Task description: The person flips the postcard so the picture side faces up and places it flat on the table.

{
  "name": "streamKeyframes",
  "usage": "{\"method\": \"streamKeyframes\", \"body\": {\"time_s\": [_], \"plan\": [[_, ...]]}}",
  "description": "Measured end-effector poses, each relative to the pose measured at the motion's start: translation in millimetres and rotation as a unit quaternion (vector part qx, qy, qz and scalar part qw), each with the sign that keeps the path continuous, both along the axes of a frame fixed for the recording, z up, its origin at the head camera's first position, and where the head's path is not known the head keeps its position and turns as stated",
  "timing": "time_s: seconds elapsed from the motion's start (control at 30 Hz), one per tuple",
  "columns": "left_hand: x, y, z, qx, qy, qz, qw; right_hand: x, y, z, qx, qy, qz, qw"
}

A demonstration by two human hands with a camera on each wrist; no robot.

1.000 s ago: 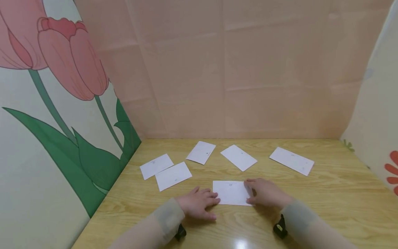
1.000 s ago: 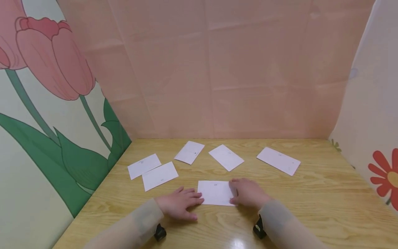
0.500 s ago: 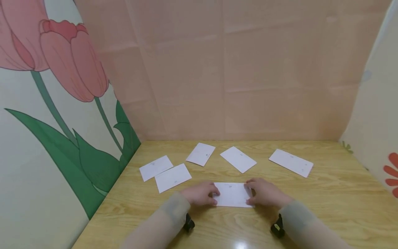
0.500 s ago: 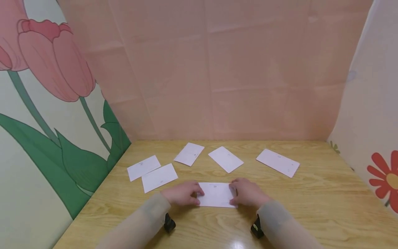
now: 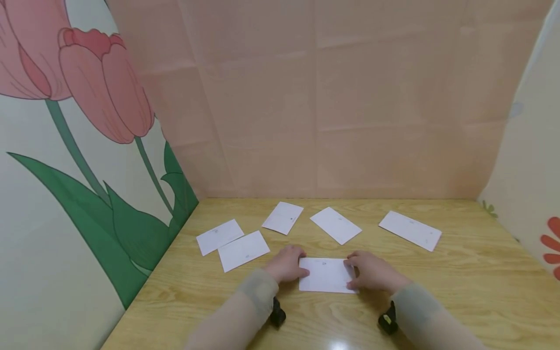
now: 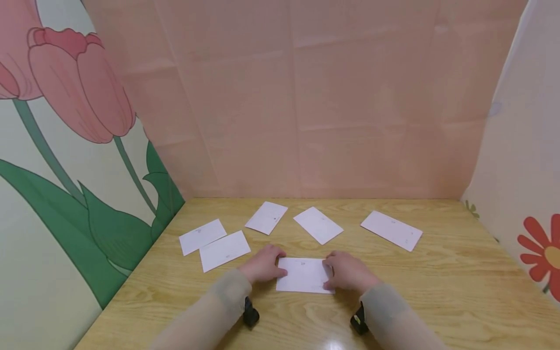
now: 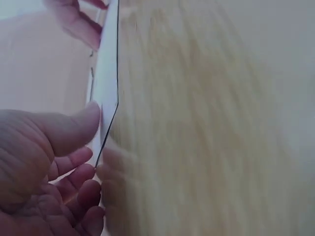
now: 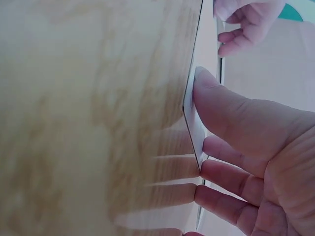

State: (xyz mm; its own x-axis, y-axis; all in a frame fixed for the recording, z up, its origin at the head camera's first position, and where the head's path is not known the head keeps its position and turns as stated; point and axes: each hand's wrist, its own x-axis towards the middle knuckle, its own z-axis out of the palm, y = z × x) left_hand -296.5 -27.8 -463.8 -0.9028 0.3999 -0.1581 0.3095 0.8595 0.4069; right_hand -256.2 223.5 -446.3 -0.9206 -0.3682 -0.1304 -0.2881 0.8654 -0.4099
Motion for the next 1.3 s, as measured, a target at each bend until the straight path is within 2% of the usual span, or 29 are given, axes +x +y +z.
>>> {"method": "streamKeyframes", "body": {"time_s": [0.1,0.3,0.6,0.9,1.07,1.3], "plan": [[-1.4,1.7,-0.3,0.012,-0.003,0.014,0.9998,1.1,-0.5,0.7,0.0,-0.001,-0.001,1.0],[-1.7,4.8,4.0,0.022,-0.023,0.017,0.9993,0.8,0.0,0.5,0.002,0.008,0.008,1.0],[-6.2,7.9,9.4,0.024,-0.057,0.035,0.9974,-13.4,-3.4,-3.0,-0.014,0.035,-0.006,0.999],[-13.8,9.9,11.8,0.013,-0.073,0.04,0.9965,-28.7,-5.3,-5.6,-0.014,-0.012,-0.042,0.999],[-16.3,11.2,10.6,0.005,-0.083,0.039,0.9958,-31.3,-5.7,-5.0,-0.008,-0.025,-0.039,0.999],[-17.3,12.7,16.3,-0.001,-0.086,0.038,0.9956,-34.7,-5.7,-3.7,-0.008,-0.035,-0.041,0.999]]}}
